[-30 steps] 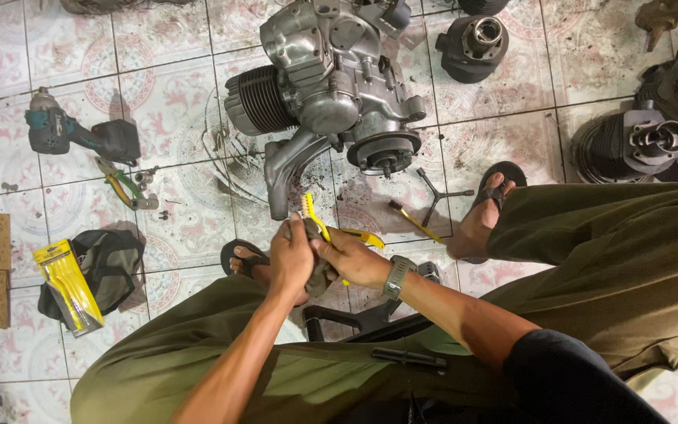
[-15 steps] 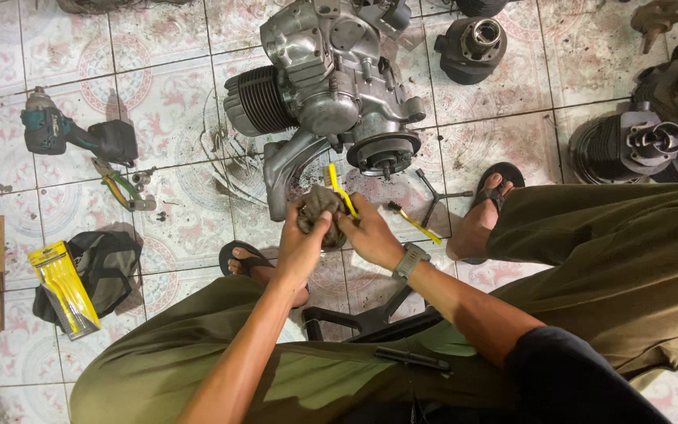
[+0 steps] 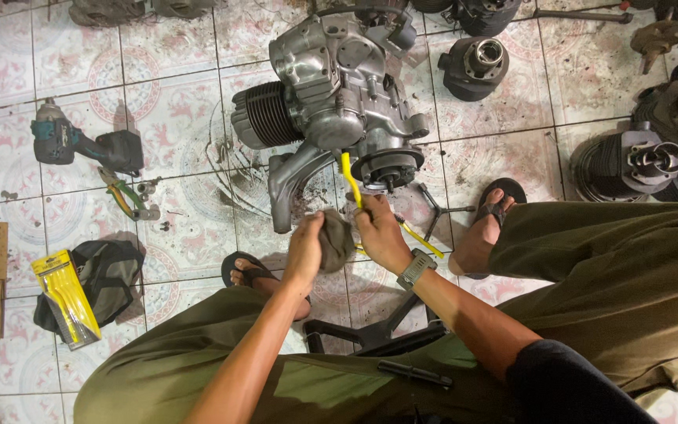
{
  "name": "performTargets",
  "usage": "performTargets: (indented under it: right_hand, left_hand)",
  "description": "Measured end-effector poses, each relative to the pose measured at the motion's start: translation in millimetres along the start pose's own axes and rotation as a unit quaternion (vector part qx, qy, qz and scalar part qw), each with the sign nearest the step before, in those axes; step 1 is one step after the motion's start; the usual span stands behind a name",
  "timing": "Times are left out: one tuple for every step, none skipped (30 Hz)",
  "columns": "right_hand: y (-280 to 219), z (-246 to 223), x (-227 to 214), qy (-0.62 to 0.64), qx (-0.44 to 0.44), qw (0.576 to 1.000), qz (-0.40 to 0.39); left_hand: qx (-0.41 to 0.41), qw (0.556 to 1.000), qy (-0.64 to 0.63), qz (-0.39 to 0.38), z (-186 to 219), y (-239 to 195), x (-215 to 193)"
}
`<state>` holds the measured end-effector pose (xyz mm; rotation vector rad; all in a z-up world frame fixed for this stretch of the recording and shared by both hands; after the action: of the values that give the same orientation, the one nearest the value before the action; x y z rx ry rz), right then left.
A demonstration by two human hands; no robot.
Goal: The person scrubs various parts of a disassembled engine block with a yellow toothbrush and wipes the surfaces with a rag. The person rotates the engine to access different sides and continues scrubbing and wiping throughout the video.
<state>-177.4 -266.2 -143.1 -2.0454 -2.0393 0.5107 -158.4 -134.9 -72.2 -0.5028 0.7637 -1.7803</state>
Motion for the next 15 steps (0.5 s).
performTargets:
  right_hand:
    - [-0.9,-5.8,1.7,-0.021,-0.023,1.000,0.004]
    - [-1.9,-11.7,3.7,-0.042,-0.046,0.998,0.009]
    - [-2.9,-15.8,4.6,-0.042,-0.046,0.998,0.007]
    - [-4.1,-20.3,5.1,-0.031,-0.054,0.998,0.012]
    - [-5.5,-24.8,5.2,-0.021,-0.061,0.998,0.018]
    - [-4.0,-19.2,6.6,-0.021,-0.061,0.998,0.016]
    - [-2.4,-13.7,9.0,-0.021,-0.067,0.997,0.009]
    - [-0.8,-8.2,11.6,-0.020,-0.074,0.997,0.001]
    - [-1.3,-11.1,13.9,-0.020,-0.074,0.997,-0.001]
    - [-2.1,-14.3,15.6,-0.017,-0.078,0.997,0.002]
    - [-2.6,-17.5,17.3,-0.013,-0.082,0.997,0.006]
    - [-6.1,-22.5,18.4,-0.013,-0.082,0.997,0.005]
    - [-9.4,-25.8,21.9,0.019,-0.070,0.997,-0.033]
    - [-13.2,-29.1,25.4,0.051,-0.057,0.995,-0.071]
    - [-15.6,-28.8,28.8,0.050,-0.057,0.995,-0.071]
  left_hand:
    - [-0.010,0.999,0.040,-0.036,-1.1,-0.5,5.3]
    - [-0.020,0.994,0.079,-0.072,-2.5,-1.3,10.3]
    - [-0.020,0.994,0.078,-0.070,-3.7,-0.1,8.2]
    - [-0.016,0.991,0.107,-0.079,-4.3,1.2,6.7]
    - [-0.012,0.987,0.134,-0.089,-4.9,2.3,5.7]
    - [-0.012,0.987,0.133,-0.088,-10.1,6.6,5.4]
    - [0.006,0.987,0.134,-0.083,-14.4,10.6,4.6]
    - [0.024,0.987,0.136,-0.078,-18.7,14.6,3.8]
    - [0.024,0.988,0.134,-0.076,-19.3,16.3,3.1]
    - [0.027,0.993,0.108,-0.048,-19.5,17.7,0.4]
    - [0.030,0.996,0.082,-0.020,-19.5,19.3,-2.5]
    - [0.031,0.996,0.081,-0.019,-13.4,16.8,-3.4]
    - [0.043,0.997,0.065,0.007,-6.6,13.7,-5.7]
    - [0.055,0.997,0.049,0.033,-0.1,10.5,-8.0]
    - [0.055,0.997,0.049,0.033,-2.0,14.1,-10.4]
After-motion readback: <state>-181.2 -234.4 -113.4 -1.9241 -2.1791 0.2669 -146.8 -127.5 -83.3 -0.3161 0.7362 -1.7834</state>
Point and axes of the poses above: each hand's wrist, its own y-axis towards the middle knuckle, its own x-axis out of the palm, z = x × y, the point moved 4 cm from there along y, towards the middle knuckle, and after that the axes turned 12 degrees about -z, right-handed, at the moved point
